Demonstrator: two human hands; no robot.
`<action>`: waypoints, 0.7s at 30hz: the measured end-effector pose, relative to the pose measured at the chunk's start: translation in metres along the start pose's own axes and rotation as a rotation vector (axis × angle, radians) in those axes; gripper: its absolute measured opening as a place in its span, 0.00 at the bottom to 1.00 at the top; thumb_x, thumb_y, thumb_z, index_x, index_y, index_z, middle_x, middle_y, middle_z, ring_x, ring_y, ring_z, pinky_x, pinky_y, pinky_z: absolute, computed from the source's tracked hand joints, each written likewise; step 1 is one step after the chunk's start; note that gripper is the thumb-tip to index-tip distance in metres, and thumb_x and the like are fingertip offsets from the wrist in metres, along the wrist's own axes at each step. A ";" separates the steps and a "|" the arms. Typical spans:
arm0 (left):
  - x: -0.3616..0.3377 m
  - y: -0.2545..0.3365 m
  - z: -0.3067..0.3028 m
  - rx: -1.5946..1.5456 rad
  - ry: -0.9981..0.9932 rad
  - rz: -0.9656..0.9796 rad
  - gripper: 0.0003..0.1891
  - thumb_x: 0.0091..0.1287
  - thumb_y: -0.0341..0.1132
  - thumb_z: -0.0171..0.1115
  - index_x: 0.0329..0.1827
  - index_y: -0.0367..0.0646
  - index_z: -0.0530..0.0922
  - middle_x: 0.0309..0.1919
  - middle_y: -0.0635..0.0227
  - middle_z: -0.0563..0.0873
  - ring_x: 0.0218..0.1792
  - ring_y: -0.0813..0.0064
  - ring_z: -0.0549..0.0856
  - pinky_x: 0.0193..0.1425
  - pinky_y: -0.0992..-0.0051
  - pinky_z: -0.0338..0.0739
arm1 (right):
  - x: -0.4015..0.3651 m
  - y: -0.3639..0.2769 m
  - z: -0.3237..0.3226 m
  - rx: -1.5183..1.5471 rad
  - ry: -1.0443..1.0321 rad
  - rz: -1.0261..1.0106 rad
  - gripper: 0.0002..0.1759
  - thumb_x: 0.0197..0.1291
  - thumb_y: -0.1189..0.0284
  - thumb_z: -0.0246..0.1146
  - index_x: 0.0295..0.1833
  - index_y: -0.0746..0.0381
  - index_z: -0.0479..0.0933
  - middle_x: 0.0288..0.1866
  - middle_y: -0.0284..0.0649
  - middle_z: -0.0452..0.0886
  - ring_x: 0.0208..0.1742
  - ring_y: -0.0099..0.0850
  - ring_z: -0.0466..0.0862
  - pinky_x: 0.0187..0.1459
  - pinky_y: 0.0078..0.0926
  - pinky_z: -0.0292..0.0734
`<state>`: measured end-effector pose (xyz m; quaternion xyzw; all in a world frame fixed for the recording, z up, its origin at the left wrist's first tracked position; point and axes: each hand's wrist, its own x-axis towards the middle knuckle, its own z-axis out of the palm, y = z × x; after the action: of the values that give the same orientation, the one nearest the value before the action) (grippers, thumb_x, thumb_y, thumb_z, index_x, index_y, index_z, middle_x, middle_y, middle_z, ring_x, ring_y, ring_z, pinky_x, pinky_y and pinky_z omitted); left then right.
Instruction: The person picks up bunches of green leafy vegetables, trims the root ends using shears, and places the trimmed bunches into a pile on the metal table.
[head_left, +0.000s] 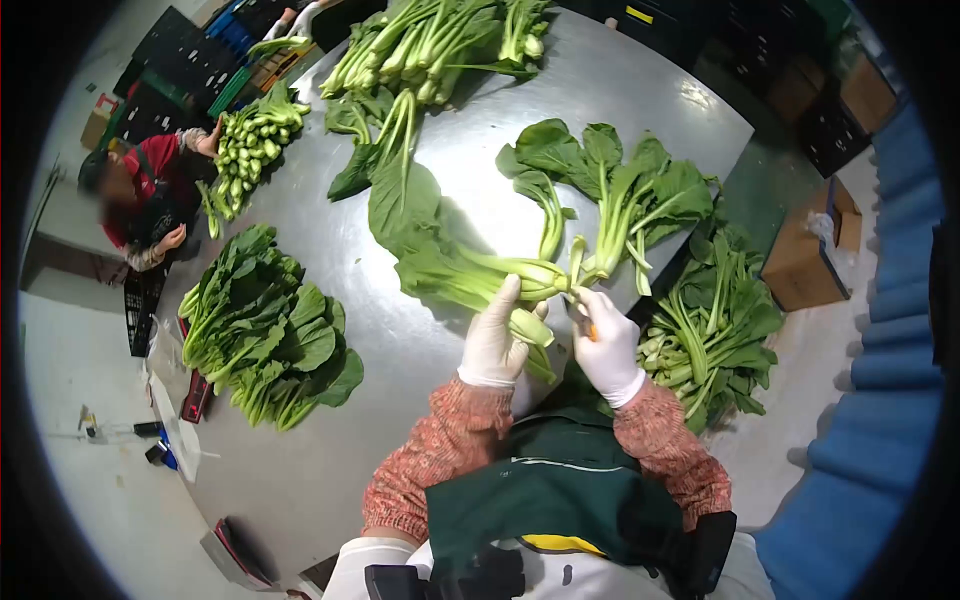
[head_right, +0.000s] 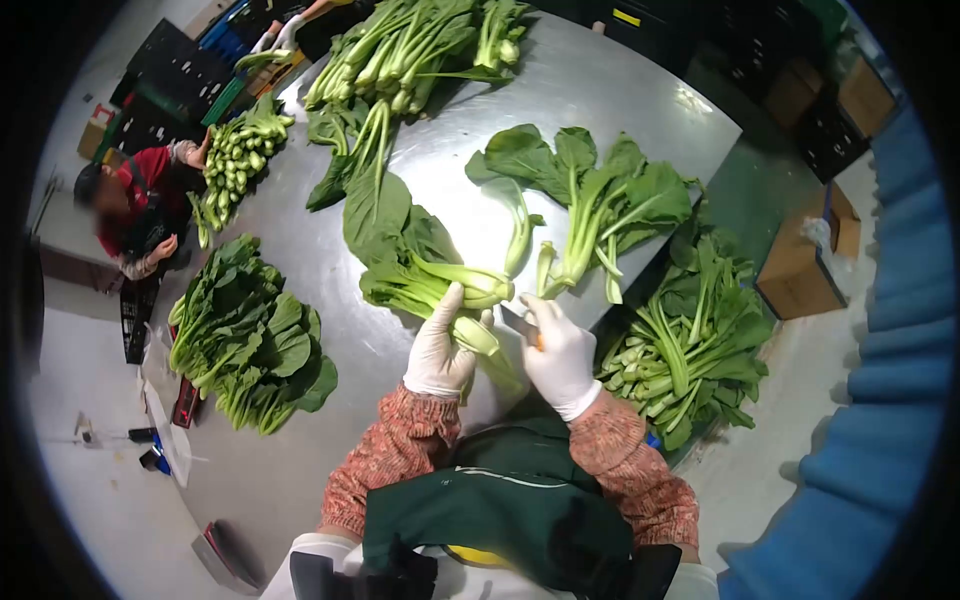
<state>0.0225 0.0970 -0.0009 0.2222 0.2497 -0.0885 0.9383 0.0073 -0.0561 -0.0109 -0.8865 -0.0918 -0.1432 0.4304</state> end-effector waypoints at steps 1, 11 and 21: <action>-0.003 -0.004 0.002 -0.022 -0.014 -0.027 0.14 0.68 0.32 0.63 0.54 0.43 0.75 0.46 0.65 0.83 0.45 0.71 0.84 0.43 0.73 0.84 | 0.001 -0.001 0.002 0.003 0.019 0.013 0.22 0.47 0.85 0.61 0.52 0.61 0.75 0.39 0.46 0.81 0.39 0.44 0.84 0.37 0.32 0.79; -0.022 -0.002 0.030 0.205 -0.202 -0.037 0.13 0.67 0.29 0.62 0.53 0.40 0.75 0.42 0.66 0.84 0.40 0.73 0.84 0.40 0.74 0.82 | -0.020 0.109 0.019 0.222 -0.319 0.517 0.10 0.66 0.72 0.54 0.42 0.65 0.80 0.19 0.41 0.80 0.18 0.31 0.80 0.24 0.27 0.72; -0.014 0.004 0.013 0.711 -0.192 0.061 0.16 0.61 0.28 0.67 0.51 0.38 0.77 0.40 0.68 0.84 0.39 0.78 0.82 0.42 0.78 0.76 | 0.025 -0.001 -0.038 0.665 -0.543 0.537 0.20 0.57 0.70 0.70 0.52 0.67 0.76 0.31 0.25 0.73 0.27 0.11 0.63 0.29 0.12 0.62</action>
<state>0.0171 0.0955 0.0185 0.5322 0.1074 -0.1623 0.8239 0.0239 -0.0847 0.0202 -0.6990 -0.0099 0.2454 0.6717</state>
